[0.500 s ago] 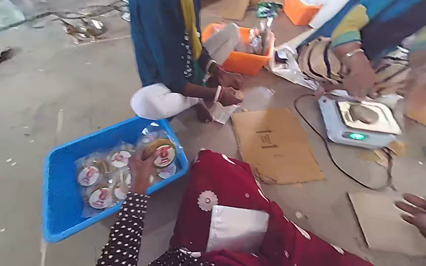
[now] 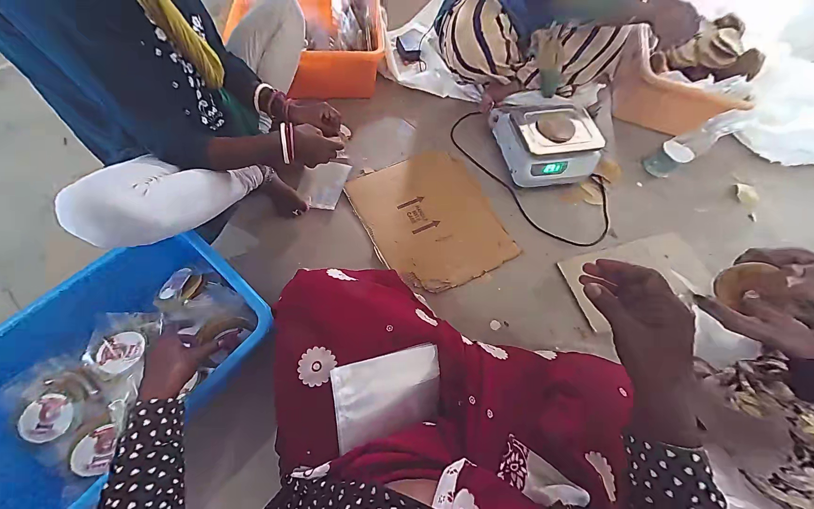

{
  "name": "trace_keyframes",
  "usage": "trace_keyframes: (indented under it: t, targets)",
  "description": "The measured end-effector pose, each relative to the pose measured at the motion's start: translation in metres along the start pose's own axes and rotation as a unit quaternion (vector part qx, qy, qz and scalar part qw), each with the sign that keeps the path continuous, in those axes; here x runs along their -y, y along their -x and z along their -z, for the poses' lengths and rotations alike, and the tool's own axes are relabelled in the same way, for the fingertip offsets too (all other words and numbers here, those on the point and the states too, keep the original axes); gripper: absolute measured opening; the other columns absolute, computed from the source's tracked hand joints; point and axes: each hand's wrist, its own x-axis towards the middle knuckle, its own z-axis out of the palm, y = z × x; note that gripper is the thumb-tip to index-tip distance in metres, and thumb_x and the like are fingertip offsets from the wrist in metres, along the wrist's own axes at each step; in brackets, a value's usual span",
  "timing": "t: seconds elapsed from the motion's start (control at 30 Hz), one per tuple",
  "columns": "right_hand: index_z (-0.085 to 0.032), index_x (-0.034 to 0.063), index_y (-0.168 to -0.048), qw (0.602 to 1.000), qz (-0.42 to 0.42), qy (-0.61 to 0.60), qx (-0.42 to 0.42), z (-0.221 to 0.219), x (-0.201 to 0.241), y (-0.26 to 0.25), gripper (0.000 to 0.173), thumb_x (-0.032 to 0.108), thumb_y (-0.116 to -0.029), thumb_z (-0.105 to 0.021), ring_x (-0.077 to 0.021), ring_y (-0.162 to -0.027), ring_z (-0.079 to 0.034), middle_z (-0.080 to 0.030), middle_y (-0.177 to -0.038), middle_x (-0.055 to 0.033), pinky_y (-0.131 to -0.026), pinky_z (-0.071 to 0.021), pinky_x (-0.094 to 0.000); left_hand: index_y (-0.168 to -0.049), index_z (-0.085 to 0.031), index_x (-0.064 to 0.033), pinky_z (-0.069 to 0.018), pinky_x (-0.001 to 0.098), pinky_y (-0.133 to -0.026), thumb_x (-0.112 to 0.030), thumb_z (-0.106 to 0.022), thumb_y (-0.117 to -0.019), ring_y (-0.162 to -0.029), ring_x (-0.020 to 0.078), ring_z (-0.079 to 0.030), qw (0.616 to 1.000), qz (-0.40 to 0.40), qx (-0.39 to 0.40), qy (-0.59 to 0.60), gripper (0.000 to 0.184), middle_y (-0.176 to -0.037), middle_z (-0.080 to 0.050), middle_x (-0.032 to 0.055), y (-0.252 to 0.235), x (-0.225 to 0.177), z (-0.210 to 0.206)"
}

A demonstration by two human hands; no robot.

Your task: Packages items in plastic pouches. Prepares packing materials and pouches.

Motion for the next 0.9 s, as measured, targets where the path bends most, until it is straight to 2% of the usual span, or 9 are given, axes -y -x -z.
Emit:
trace_keyframes:
  t: [0.07, 0.17, 0.3, 0.37, 0.43, 0.5, 0.63, 0.73, 0.9]
  targets:
    - [-0.053, -0.0071, -0.133, 0.999, -0.048, -0.007, -0.002, -0.006, -0.004, 0.002, 0.043, 0.014, -0.0972, -0.064, -0.0146, -0.107, -0.068, -0.063, -0.129, -0.0174, -0.091, -0.0569, -0.0331, -0.141, -0.045, 0.0131, -0.033, 0.0717, -0.108, -0.019, -0.077, -0.0878, -0.127, 0.0621, -0.046, 0.989, -0.054, -0.14, 0.012, 0.07, -0.134, -0.049, 0.0444, 0.011, -0.02, 0.001]
    - [-0.057, -0.0015, -0.132, 0.999, -0.033, -0.028, 0.02, -0.012, -0.054, 0.004, 0.039, 0.016, -0.0985, -0.065, -0.0166, -0.109, -0.069, -0.066, -0.127, -0.0148, -0.094, -0.0584, -0.0365, -0.128, -0.059, 0.0099, -0.0417, 0.0613, -0.106, -0.02, -0.067, -0.0947, -0.124, 0.0517, -0.054, 0.956, -0.175, -0.231, 0.052, 0.045, -0.129, -0.057, 0.0368, 0.039, -0.079, -0.004]
    - [-0.062, 0.0006, -0.13, 0.994, -0.102, 0.004, 0.048, -0.033, -0.091, 0.013, 0.036, 0.019, -0.0999, -0.066, -0.0219, -0.107, -0.07, -0.07, -0.122, -0.0148, -0.094, -0.058, -0.0446, -0.098, -0.075, -0.0027, -0.0555, 0.0462, -0.093, -0.027, -0.066, -0.0974, -0.1, 0.0243, -0.068, 0.913, -0.374, -0.045, 0.153, 0.026, -0.102, -0.072, 0.0136, 0.107, -0.166, -0.054]
    - [-0.063, 0.0012, -0.128, 0.992, -0.102, 0.045, 0.061, -0.046, -0.111, 0.021, 0.034, 0.019, -0.0996, -0.066, -0.0249, -0.106, -0.071, -0.07, -0.119, -0.0163, -0.092, -0.0589, -0.0468, -0.1, -0.076, -0.0048, -0.0527, 0.0501, -0.097, -0.037, -0.074, -0.0908, -0.108, 0.0295, -0.066, 0.889, -0.439, 0.05, 0.12, 0.034, -0.105, -0.073, 0.0133, 0.136, -0.193, -0.09]
    - [-0.066, 0.0027, -0.127, 0.985, -0.104, 0.103, 0.087, -0.053, -0.126, 0.028, 0.034, 0.02, -0.0987, -0.067, -0.0298, -0.105, -0.07, -0.07, -0.119, -0.0178, -0.089, -0.058, -0.0511, -0.112, -0.072, -0.0022, -0.0481, 0.0589, -0.097, -0.053, -0.079, -0.0793, -0.116, 0.0416, -0.06, 0.888, -0.451, 0.087, 0.014, 0.061, -0.114, -0.069, 0.0196, 0.154, -0.207, -0.118]
    - [-0.067, 0.0044, -0.126, 0.978, -0.123, 0.129, 0.113, -0.054, -0.127, 0.03, 0.032, 0.02, -0.0985, -0.068, -0.0326, -0.105, -0.07, -0.07, -0.121, -0.0178, -0.089, -0.0563, -0.0537, -0.113, -0.069, -0.0001, -0.0468, 0.061, -0.096, -0.049, -0.084, -0.0744, -0.115, 0.0452, -0.058, 0.899, -0.423, 0.106, -0.039, 0.064, -0.113, -0.066, 0.0225, 0.156, -0.209, -0.135]
    - [-0.068, 0.0061, -0.124, 0.981, -0.116, 0.113, 0.105, -0.055, -0.126, 0.029, 0.028, 0.019, -0.0988, -0.068, -0.0272, -0.104, -0.071, -0.071, -0.121, -0.0135, -0.089, -0.0579, -0.0485, -0.082, -0.07, -0.0038, -0.0516, 0.0507, -0.086, -0.022, -0.083, -0.0776, -0.089, 0.0311, -0.064, 0.905, -0.412, 0.058, 0.091, 0.023, -0.083, -0.066, 0.0103, 0.136, -0.195, -0.151]
    - [-0.069, 0.0054, -0.123, 0.982, -0.112, 0.11, 0.109, -0.059, -0.126, 0.027, 0.028, 0.017, -0.0981, -0.068, -0.028, -0.102, -0.071, -0.071, -0.119, -0.0139, -0.088, -0.0582, -0.0488, -0.082, -0.072, -0.0078, -0.0535, 0.037, -0.084, -0.021, -0.077, -0.0839, -0.087, 0.0193, -0.065, 0.893, -0.426, 0.04, 0.139, 0.014, -0.082, -0.068, 0.0029, 0.131, -0.185, -0.151]
    - [-0.069, 0.0072, -0.124, 0.981, -0.109, 0.115, 0.11, -0.06, -0.123, 0.029, 0.028, 0.02, -0.0993, -0.067, -0.0293, -0.102, -0.071, -0.071, -0.118, -0.0139, -0.088, -0.058, -0.0508, -0.084, -0.075, -0.0043, -0.0541, 0.0311, -0.085, -0.023, -0.06, -0.0989, -0.088, 0.017, -0.068, 0.882, -0.444, -0.029, 0.158, 0.028, -0.083, -0.072, 0.0056, 0.135, -0.181, -0.146]
